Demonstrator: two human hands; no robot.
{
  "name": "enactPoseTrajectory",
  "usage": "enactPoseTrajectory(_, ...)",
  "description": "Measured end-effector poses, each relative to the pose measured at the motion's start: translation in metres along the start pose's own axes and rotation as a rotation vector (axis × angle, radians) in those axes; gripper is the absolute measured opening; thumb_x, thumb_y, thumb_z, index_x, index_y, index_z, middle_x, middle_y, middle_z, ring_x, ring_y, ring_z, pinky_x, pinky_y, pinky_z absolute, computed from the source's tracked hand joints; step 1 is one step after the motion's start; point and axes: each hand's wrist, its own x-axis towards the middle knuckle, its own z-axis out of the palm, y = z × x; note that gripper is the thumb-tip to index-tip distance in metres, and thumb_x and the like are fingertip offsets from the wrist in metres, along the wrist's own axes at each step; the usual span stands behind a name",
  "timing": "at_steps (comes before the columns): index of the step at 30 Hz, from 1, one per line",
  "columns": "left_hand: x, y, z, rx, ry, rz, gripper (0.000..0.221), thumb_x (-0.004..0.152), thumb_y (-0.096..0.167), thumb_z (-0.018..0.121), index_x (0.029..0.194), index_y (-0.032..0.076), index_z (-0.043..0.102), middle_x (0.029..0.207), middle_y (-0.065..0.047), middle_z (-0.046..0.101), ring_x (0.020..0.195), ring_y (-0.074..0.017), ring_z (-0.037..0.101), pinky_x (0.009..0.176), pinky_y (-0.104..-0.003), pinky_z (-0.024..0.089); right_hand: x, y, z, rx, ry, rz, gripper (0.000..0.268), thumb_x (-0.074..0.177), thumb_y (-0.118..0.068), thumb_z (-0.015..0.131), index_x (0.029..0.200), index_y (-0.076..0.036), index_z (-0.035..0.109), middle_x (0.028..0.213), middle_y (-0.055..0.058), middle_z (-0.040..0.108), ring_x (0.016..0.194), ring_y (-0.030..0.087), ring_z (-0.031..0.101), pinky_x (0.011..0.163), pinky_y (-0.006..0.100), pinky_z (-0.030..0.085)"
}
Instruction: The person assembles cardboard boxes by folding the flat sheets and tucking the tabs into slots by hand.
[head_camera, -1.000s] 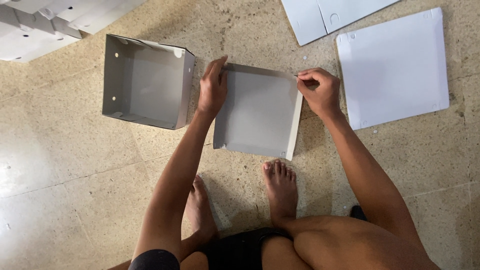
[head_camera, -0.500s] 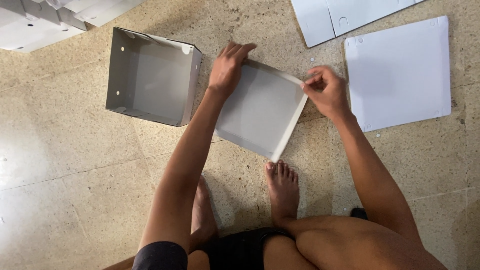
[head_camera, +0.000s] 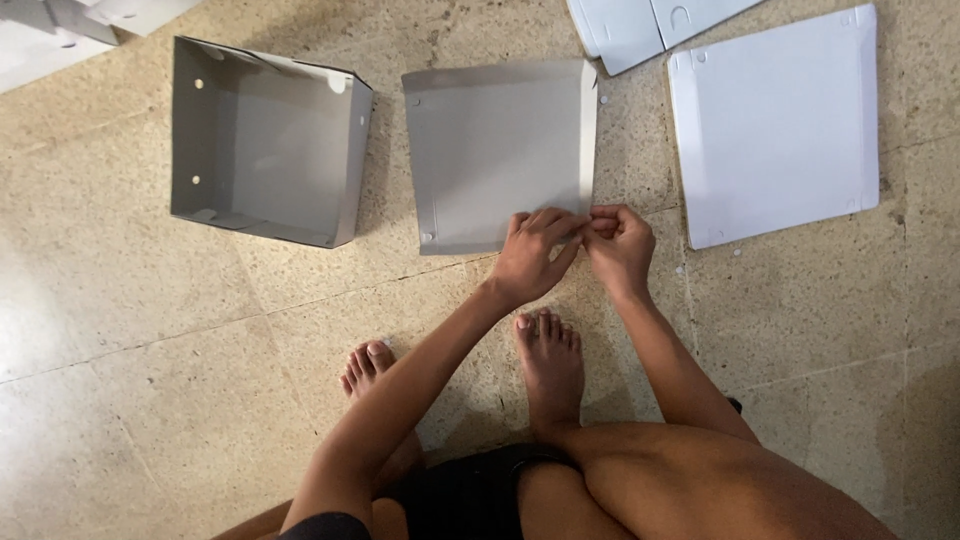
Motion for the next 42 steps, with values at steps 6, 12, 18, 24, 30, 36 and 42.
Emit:
enactPoseTrajectory(6,-0.015,-0.015,0.008,-0.05,0.054,-0.06,0.037,0.096,0.03,0.068,0.132,0.021,0.062,0.115,-0.003,0.063,0.118,-0.0233,0.061,0.107,-0.045,0.037,-0.004,-0.039,-0.016,-0.073,-0.252,0.087,0.037,0.082,-0.021,0.087,0.113,-0.006,0.074,0.086,0.014,0.071,0.08,0.016,0.071,0.072,0.034,0.059)
enactPoseTrajectory(12,-0.017,-0.01,0.012,-0.046,0.136,-0.066,0.032,0.097,0.025,0.067,0.128,0.018,0.064,0.109,-0.001,0.068,0.113,-0.0203,0.063,0.103,-0.041,0.04,-0.01,-0.054,-0.021,-0.075,-0.339,0.045,0.032,0.092,-0.014,0.074,0.122,-0.003,0.071,0.095,0.022,0.073,0.087,0.026,0.073,0.076,0.039,0.059)
enactPoseTrajectory(18,-0.021,-0.008,0.014,-0.06,0.207,-0.064,0.031,0.094,0.021,0.066,0.125,0.018,0.064,0.102,-0.001,0.067,0.105,-0.0213,0.065,0.099,-0.04,0.043,-0.003,-0.036,-0.017,-0.038,-0.379,0.036,0.027,0.095,-0.013,0.074,0.12,-0.002,0.072,0.096,0.02,0.074,0.086,0.023,0.071,0.075,0.037,0.059)
enactPoseTrajectory(24,-0.014,-0.016,0.02,-0.23,0.343,-0.097,0.03,0.084,0.021,0.078,0.111,0.018,0.066,0.093,0.002,0.069,0.091,-0.0184,0.067,0.091,-0.036,0.045,-0.002,-0.057,-0.02,0.082,-0.402,0.06,0.025,0.098,-0.013,0.071,0.118,0.003,0.07,0.093,0.02,0.072,0.084,0.018,0.069,0.077,0.035,0.06)
enactPoseTrajectory(30,-0.011,0.0,-0.005,-0.401,0.392,-0.172,0.024,0.085,0.032,0.081,0.105,0.023,0.073,0.09,0.005,0.075,0.088,-0.0161,0.071,0.09,-0.033,0.048,-0.003,-0.085,-0.022,0.126,-0.427,-0.032,0.025,0.096,-0.006,0.071,0.117,0.006,0.069,0.092,0.017,0.071,0.083,0.014,0.066,0.077,0.032,0.06)
enactPoseTrajectory(36,-0.012,0.019,-0.023,-0.518,0.458,-0.256,0.017,0.088,0.024,0.08,0.104,0.021,0.078,0.087,-0.005,0.076,0.087,-0.0229,0.075,0.084,-0.033,0.053,-0.002,-0.081,-0.017,0.15,-0.445,-0.119,0.029,0.095,-0.003,0.072,0.121,0.008,0.065,0.09,0.018,0.069,0.082,0.016,0.068,0.073,0.031,0.06)
enactPoseTrajectory(42,-0.01,0.015,-0.018,-0.531,0.477,-0.289,0.017,0.088,0.022,0.08,0.104,0.02,0.08,0.087,-0.008,0.076,0.087,-0.0246,0.074,0.082,-0.031,0.052,0.0,-0.068,-0.012,0.239,-0.459,-0.082,0.033,0.097,-0.006,0.07,0.126,0.009,0.062,0.094,0.017,0.069,0.084,0.015,0.067,0.078,0.033,0.061)
